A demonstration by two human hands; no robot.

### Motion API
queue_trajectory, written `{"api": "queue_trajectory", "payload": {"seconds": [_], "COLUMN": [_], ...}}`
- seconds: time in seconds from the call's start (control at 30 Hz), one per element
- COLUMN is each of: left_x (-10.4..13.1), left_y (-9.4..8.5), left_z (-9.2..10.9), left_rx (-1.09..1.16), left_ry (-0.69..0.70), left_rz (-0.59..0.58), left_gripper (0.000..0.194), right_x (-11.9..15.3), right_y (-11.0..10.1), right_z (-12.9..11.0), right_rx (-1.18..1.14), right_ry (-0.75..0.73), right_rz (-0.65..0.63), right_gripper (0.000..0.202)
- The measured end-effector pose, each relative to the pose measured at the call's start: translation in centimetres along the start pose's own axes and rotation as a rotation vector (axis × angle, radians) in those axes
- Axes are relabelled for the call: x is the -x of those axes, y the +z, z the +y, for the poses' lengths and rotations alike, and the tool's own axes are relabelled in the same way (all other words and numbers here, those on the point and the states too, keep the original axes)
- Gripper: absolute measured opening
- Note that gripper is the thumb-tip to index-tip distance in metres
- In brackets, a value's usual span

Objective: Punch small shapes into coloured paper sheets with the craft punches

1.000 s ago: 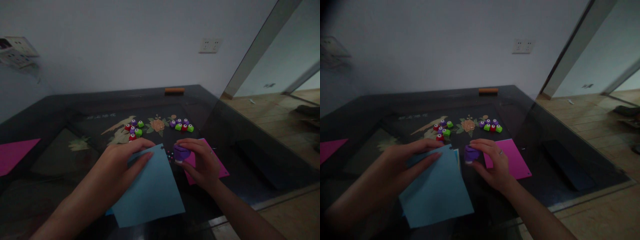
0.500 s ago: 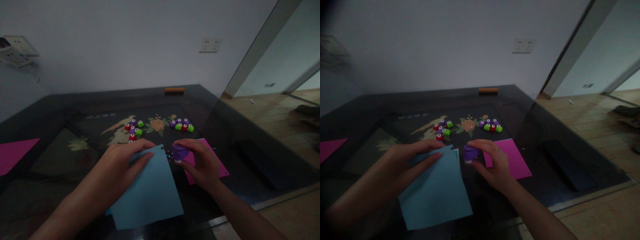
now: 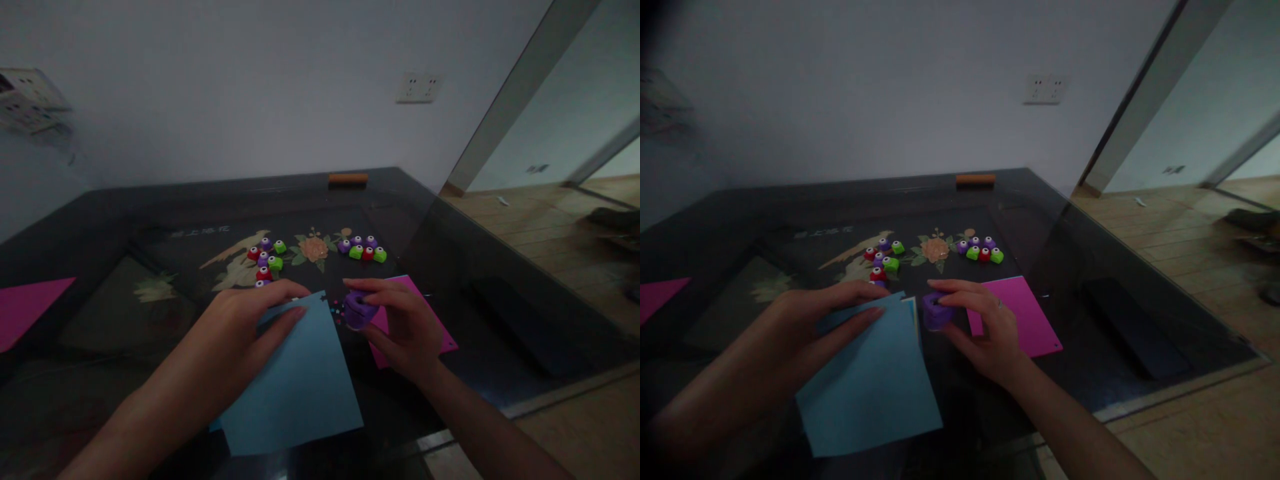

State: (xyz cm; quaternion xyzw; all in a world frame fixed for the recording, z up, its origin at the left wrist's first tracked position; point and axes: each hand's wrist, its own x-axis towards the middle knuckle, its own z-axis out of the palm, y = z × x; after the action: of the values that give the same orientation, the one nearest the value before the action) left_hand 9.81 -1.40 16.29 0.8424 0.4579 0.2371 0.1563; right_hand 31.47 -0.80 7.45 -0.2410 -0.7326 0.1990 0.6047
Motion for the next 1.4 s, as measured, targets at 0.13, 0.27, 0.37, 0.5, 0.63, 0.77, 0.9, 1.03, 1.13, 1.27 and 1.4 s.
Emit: {"api": "queue_trajectory", "payload": {"seconds": [0.13, 0.27, 0.37, 0.5, 0.63, 0.77, 0.9, 1.03, 1.13, 1.27, 1.4], "left_x": [0.0, 0.1, 0.0, -0.1, 0.0, -0.1, -0.4, -0.7, -0.9, -1.2, -1.3], "left_y": [0.1, 0.0, -0.1, -0.1, -0.4, -1.1, -1.4, -1.0, -0.7, -0.5, -0.2], "left_z": [-0.1, -0.2, 0.0, 0.0, -0.6, -1.8, -2.8, -3.5, -3.8, -3.8, -3.8], "left_rx": [0.007, 0.017, 0.035, 0.048, 0.011, -0.036, -0.087, -0.1, -0.11, -0.119, -0.132], "left_ry": [0.001, -0.008, -0.012, 0.004, -0.006, -0.016, -0.044, -0.086, -0.128, -0.116, -0.09], "left_rz": [-0.008, -0.015, -0.034, -0.045, -0.057, -0.131, -0.266, -0.374, -0.438, -0.478, -0.45], "left_gripper": [0.02, 0.019, 0.02, 0.02, 0.02, 0.024, 0.029, 0.029, 0.03, 0.031, 0.028], "right_x": [-0.1, -0.3, -0.3, -0.3, -0.2, 0.0, -0.3, -1.1, -1.4, -1.6, -1.8], "right_y": [-0.1, -0.3, -0.5, -0.6, -0.4, -0.2, -0.3, -0.6, -0.8, -1.2, -1.8], "right_z": [-0.2, -0.6, -0.8, -0.9, -0.7, -0.3, 0.3, 1.2, 2.2, 3.7, 4.9], "right_rx": [0.002, 0.07, 0.093, 0.09, 0.032, -0.04, -0.035, -0.108, -0.201, -0.336, -0.373], "right_ry": [-0.074, -0.186, -0.232, -0.259, -0.237, -0.071, 0.251, 0.486, 0.616, 0.702, 0.758], "right_rz": [-0.012, -0.085, -0.112, -0.132, -0.081, 0.013, 0.131, 0.168, 0.233, 0.296, 0.354], "right_gripper": [0.04, 0.041, 0.036, 0.035, 0.045, 0.05, 0.042, 0.033, 0.035, 0.033, 0.032]}}
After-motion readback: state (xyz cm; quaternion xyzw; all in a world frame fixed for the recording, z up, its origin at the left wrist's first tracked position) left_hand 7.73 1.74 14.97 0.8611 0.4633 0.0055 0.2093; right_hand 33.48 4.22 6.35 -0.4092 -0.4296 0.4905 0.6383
